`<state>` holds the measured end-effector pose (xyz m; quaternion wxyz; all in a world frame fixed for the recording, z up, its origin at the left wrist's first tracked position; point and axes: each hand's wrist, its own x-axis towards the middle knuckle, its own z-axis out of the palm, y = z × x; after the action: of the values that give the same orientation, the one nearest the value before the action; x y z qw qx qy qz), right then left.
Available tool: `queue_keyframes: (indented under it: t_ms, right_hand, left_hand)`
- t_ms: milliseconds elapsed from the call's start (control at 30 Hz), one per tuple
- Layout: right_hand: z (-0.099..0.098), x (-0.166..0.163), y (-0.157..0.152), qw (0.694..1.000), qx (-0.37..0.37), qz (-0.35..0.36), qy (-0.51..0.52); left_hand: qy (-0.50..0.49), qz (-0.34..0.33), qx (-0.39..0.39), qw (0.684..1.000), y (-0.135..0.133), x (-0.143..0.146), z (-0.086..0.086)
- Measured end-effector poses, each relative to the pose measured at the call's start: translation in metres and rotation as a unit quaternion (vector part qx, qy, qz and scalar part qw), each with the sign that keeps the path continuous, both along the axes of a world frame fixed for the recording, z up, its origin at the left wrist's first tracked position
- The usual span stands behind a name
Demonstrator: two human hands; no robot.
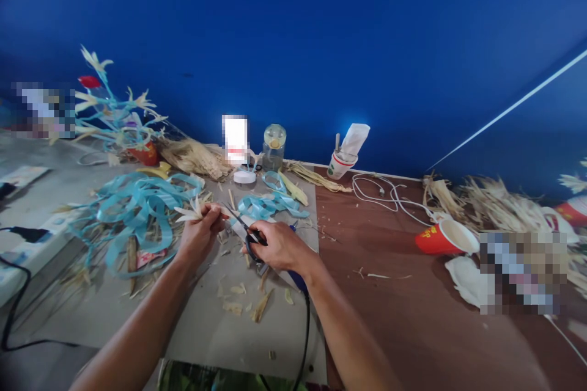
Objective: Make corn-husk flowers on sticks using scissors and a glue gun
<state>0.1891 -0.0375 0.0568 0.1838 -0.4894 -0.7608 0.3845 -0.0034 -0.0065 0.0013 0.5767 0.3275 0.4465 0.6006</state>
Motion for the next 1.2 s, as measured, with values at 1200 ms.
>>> queue_keyframes:
  t_ms: [1200]
  right_hand:
    - [-0.011, 0.014, 0.01, 0.985, -0.143, 0.054, 0.084]
  left_hand:
    - [-0.044, 0.033, 0.002, 0.998, 0.001, 0.001, 0.007]
